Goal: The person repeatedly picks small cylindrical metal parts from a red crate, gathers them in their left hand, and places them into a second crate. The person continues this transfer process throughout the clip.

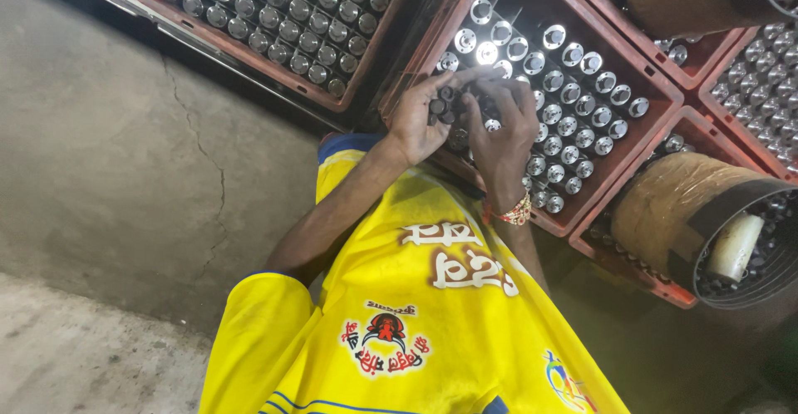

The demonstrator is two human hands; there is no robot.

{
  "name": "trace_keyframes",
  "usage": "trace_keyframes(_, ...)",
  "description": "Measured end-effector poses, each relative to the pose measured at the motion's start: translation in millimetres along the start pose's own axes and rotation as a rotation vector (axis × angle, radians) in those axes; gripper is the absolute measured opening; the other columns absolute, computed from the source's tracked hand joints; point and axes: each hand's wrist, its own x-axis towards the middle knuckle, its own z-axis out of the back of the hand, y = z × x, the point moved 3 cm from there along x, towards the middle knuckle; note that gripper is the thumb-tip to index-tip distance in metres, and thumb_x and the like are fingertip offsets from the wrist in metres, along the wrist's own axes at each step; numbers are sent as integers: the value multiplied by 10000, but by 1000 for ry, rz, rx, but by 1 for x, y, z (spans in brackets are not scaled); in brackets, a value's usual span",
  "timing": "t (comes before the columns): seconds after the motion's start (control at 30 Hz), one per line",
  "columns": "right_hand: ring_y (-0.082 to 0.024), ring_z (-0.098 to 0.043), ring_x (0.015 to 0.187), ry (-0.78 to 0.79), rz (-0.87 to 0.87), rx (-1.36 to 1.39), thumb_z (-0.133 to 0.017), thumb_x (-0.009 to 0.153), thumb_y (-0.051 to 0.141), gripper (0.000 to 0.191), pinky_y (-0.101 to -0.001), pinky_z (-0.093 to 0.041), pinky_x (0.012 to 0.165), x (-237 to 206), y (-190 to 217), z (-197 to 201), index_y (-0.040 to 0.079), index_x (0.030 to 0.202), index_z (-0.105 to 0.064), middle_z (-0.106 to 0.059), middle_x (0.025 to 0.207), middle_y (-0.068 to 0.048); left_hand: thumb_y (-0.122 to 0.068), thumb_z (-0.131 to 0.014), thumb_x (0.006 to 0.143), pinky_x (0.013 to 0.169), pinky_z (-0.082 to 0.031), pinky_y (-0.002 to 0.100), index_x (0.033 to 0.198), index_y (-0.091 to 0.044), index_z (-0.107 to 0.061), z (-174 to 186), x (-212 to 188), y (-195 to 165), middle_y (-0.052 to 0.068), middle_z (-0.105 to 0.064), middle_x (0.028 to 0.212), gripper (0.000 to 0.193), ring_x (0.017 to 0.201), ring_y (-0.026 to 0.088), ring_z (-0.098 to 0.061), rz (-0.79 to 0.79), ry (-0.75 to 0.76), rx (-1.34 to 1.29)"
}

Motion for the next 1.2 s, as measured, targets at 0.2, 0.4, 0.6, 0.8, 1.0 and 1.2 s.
trace_keyframes(0.2,-209,-684,935,-32,55,7,-806,882,-29,196,-350,-585,789,-3,3,3,35,1032,-698,-677,1065,-77,-230,-382,1126,911,-571,330,1410,84,-555,-3,-5,0,140,-672,1332,457,1062,155,-677,-4,-32,85)
trace_keyframes(0.4,-188,-643,965,-23,41,82,-771,896,-56,204,-336,-529,833,4,1,1,31,1054,-675,-678,1048,-93,-243,-347,1089,1045,-566,367,1348,90,-574,1,-11,-7,155,-698,1278,479,1087,211,-700,-28,-81,31)
trace_keyframes(0.6,-121,-641,896,-6,-191,443,-685,956,-12,179,-291,-525,777,11,-9,-4,58,1118,-656,-658,1040,-62,-244,-303,1124,1198,-472,435,1378,139,-534,-16,-21,-21,256,-617,1386,513,1326,370,-597,-100,64,-14)
trace_keyframes(0.8,-170,-671,925,-32,-157,126,-727,938,60,119,-420,-499,912,44,-62,-35,57,1040,-667,-709,1011,-62,-254,-330,1120,1288,-363,474,1401,140,-523,-5,-33,-42,280,-551,1472,521,1425,377,-515,-239,105,-98)
trace_keyframes(1.0,-420,-563,1039,-32,254,-222,-783,856,96,273,-524,-450,963,59,-72,-65,-16,1065,-647,-630,1081,-215,-269,-378,1102,1141,-440,474,1401,97,-540,17,-35,-42,274,-627,1357,500,1294,388,-591,-260,-54,-80)
trace_keyframes(1.2,-398,-525,1100,-3,262,-389,-738,941,164,192,-511,-436,954,42,-21,-56,55,1098,-721,-623,1206,-213,-225,-385,1073,1179,-441,484,1319,148,-566,10,-34,-59,283,-643,1333,482,1296,390,-604,-326,-18,-233)
